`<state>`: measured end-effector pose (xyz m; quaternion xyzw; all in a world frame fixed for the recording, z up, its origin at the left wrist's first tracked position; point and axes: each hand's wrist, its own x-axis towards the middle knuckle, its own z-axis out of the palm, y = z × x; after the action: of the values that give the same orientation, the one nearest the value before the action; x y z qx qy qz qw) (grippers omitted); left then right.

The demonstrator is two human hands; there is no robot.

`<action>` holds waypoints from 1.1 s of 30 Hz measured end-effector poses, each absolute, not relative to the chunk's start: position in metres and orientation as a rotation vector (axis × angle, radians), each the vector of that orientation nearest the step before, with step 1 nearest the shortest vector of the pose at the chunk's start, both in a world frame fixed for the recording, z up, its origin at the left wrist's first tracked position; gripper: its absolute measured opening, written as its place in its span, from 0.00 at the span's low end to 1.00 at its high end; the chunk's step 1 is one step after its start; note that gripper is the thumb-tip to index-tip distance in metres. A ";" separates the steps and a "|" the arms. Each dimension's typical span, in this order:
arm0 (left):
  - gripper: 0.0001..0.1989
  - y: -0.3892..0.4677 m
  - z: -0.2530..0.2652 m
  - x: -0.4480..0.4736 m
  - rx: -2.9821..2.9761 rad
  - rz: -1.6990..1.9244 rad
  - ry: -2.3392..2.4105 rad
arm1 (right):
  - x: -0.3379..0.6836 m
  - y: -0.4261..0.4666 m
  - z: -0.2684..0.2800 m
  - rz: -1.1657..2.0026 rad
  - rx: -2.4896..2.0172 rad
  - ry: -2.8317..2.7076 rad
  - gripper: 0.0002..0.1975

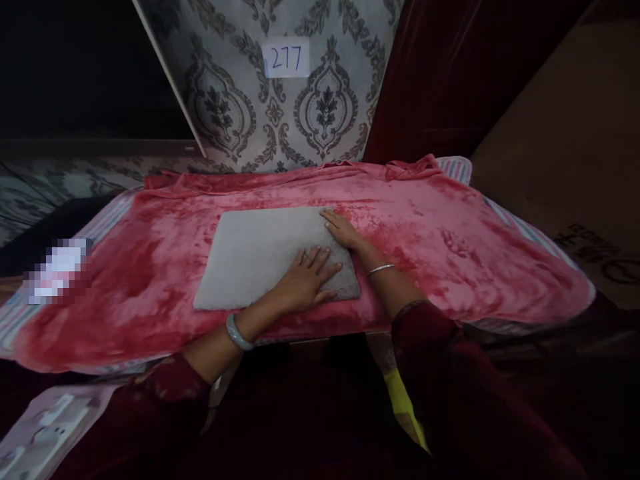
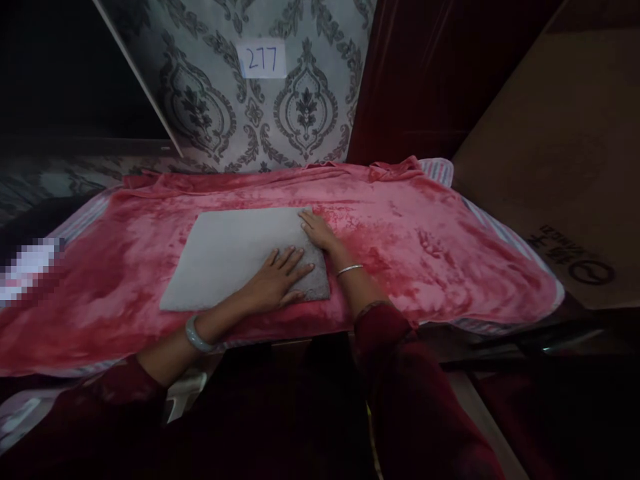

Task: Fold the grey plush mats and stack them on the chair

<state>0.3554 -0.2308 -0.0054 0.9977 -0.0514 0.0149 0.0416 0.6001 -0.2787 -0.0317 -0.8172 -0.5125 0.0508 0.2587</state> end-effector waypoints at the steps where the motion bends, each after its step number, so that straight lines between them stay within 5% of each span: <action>1: 0.35 -0.230 -0.006 0.356 3.052 0.049 -0.144 | 0.600 -0.278 -0.034 0.122 -2.213 -1.379 0.29; 12: 0.37 -0.237 -0.010 0.359 3.036 0.075 -0.003 | 0.579 -0.289 -0.021 0.088 -2.164 -1.153 0.26; 23: 0.34 -0.239 -0.013 0.359 3.052 0.126 0.071 | 0.475 -0.332 -0.044 0.098 -1.756 -0.870 0.38; 33: 0.33 -0.164 -0.004 0.283 3.118 0.117 0.687 | 0.477 -0.333 -0.049 0.099 -1.535 -0.798 0.38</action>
<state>0.2831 -0.1635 -0.0042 0.9756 0.2149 0.0365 -0.0268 0.4774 -0.3331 -0.0485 -0.6751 -0.3509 0.0437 0.6475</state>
